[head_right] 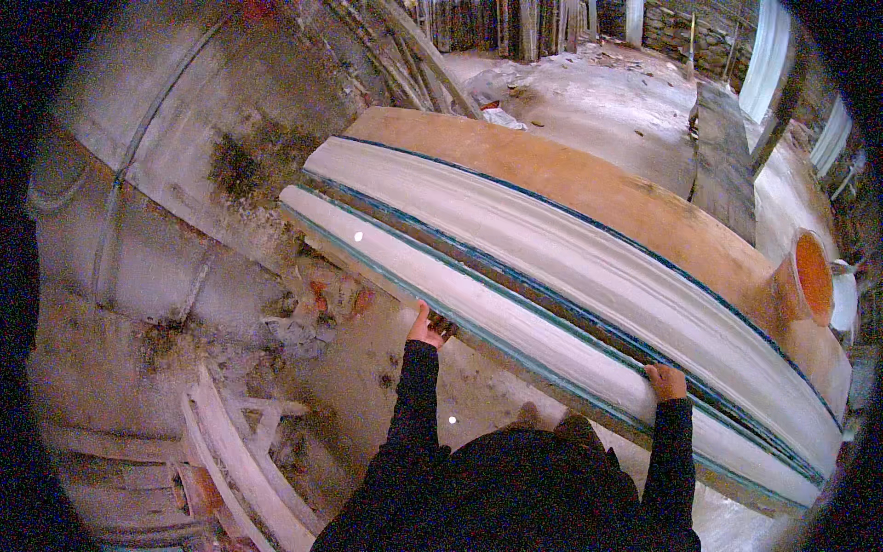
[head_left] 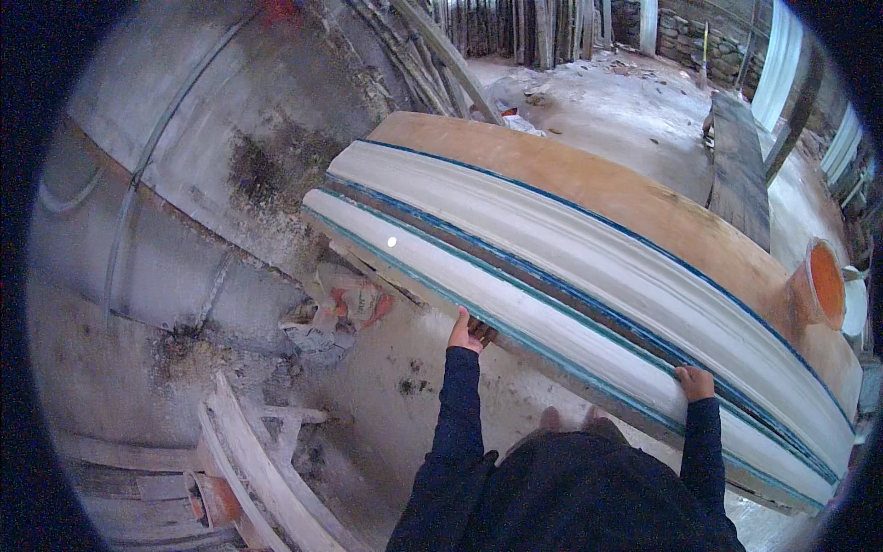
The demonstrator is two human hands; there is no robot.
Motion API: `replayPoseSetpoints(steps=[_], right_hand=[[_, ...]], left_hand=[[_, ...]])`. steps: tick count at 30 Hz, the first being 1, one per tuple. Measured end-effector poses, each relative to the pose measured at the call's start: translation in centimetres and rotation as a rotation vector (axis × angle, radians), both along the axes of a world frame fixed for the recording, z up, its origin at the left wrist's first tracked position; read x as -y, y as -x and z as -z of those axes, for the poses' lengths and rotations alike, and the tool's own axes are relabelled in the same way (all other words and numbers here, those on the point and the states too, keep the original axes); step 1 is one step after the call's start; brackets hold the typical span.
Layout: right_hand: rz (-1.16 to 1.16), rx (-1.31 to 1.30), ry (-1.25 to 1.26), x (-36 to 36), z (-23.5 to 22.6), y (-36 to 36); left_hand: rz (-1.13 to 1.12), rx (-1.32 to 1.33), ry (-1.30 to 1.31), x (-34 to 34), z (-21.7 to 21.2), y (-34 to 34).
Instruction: The person applies a white paste to the edges of a long white molding using a putty knife and a scraper. They smooth the paste along the seams, then lift and reposition the molding on the workbench.
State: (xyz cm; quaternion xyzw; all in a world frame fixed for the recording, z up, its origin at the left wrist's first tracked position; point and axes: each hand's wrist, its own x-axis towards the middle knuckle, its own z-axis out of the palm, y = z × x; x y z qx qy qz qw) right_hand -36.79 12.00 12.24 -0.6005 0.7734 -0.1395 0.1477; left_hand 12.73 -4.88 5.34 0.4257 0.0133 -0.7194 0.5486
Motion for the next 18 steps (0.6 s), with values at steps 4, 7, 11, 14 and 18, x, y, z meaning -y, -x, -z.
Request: replayPoseSetpoints(steps=[4,7,11,14,18], right_hand=[[0.023,0.06,-0.012,0.2,-1.4,-1.2],[0.031,0.094,0.038,0.0,-1.0,-0.8],[0.031,0.054,0.017,0.0,-0.4,-0.3],[0.029,0.076,0.01,-0.1,-0.8,-0.8],[0.006,-0.007,0.028,0.0,-1.7,-1.7]], left_hand=[[0.02,0.014,0.0,-0.3,0.2,-0.9],[0.002,0.029,0.001,-0.4,-0.7,-0.2],[-0.012,0.054,-0.038,-0.6,-1.4,0.2],[-0.005,0.027,-0.067,-0.4,-0.3,-0.4],[0.009,0.003,-0.003,-0.4,0.5,-0.8]])
